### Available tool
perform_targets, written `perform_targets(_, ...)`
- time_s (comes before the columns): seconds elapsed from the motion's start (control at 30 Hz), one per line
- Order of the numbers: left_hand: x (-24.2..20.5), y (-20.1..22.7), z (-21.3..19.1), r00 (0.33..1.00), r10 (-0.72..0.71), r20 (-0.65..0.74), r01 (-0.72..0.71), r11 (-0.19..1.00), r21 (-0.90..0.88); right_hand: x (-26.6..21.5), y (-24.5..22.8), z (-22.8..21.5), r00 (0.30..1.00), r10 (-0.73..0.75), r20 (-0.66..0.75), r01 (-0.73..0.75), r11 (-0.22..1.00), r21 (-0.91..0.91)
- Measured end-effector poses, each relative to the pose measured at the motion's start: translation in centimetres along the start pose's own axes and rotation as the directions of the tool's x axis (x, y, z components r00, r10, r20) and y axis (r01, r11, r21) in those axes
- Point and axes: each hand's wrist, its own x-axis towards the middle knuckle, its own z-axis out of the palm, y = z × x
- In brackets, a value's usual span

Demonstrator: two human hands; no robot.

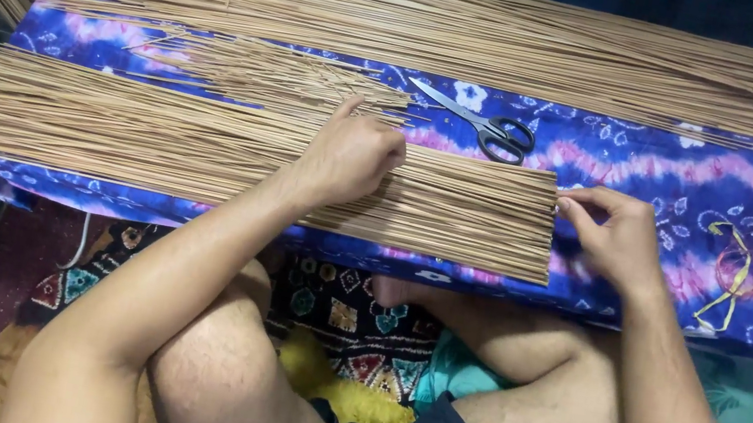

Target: Aligning bundles of thin bamboo sticks and trimming them to length using scissors.

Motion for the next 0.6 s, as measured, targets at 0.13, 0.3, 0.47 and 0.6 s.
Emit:
perform_targets(0.13,0.5,0.5,0.2,1.0,0.001,-0.013,-0.001,1.0,0.0,-0.8,1.9,1.6,0.999,0.04,-0.031,-0.037,0.995,0.09)
perform_targets(0.3,0.6,0.9,1.0,1.0,-0.009,0.024,0.009,1.0,0.01,-1.4,2.9,1.9,0.995,0.08,-0.063,-0.073,0.991,0.113)
perform_targets(0.47,0.4,0.9,2.2,1.0,0.016,-0.005,-0.015,0.998,0.064,-2.1,2.6,1.7,0.997,0.057,-0.058,-0.052,0.995,0.087)
perform_targets(0.6,0.6,1.2,1.6,0.999,0.034,-0.042,-0.03,0.995,0.091,-2.2,2.7,1.8,0.996,0.048,-0.074,-0.043,0.996,0.074)
